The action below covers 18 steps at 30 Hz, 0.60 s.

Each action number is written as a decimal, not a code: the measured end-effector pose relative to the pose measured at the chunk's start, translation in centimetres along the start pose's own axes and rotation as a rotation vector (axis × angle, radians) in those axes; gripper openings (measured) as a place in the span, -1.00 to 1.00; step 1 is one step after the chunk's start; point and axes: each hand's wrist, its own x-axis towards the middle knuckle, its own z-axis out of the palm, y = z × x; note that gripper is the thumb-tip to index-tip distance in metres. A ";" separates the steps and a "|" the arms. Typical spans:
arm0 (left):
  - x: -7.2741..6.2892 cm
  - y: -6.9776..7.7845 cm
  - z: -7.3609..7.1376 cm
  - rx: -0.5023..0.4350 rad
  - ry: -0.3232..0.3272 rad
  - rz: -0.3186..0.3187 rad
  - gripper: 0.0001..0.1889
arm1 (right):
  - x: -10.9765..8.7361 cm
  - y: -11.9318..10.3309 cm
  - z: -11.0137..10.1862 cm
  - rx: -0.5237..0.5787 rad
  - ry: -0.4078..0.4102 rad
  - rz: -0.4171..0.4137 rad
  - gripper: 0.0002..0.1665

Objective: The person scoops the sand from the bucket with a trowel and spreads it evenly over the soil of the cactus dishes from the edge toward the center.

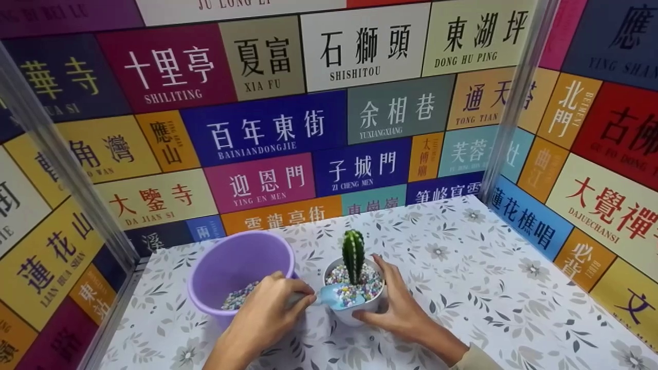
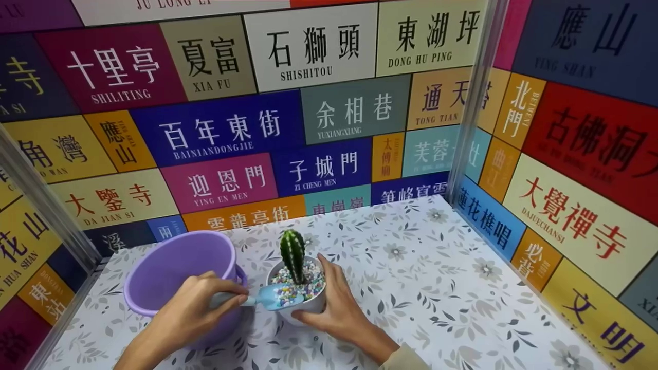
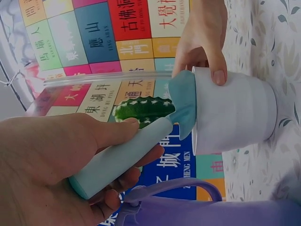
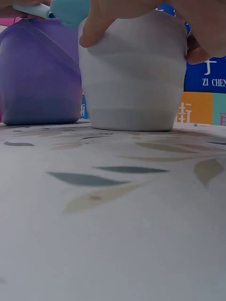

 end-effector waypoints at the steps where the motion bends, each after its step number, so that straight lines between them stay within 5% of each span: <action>1: -0.1 0.0 0.0 0.008 0.008 0.003 -0.92 | 0.0 0.0 -0.1 0.002 -0.012 -0.005 0.54; 7: -0.5 -0.2 -0.3 0.071 0.058 0.010 -0.92 | 0.2 0.3 -0.8 0.067 -0.090 -0.038 0.49; 15: -1.0 -0.6 -1.1 0.094 0.120 -0.027 -0.91 | 0.0 -0.5 -0.1 -0.048 0.013 0.008 0.54; 18: -1.0 -0.7 -1.4 0.097 0.140 -0.047 -0.91 | 0.0 -0.4 -0.3 -0.035 -0.012 0.016 0.53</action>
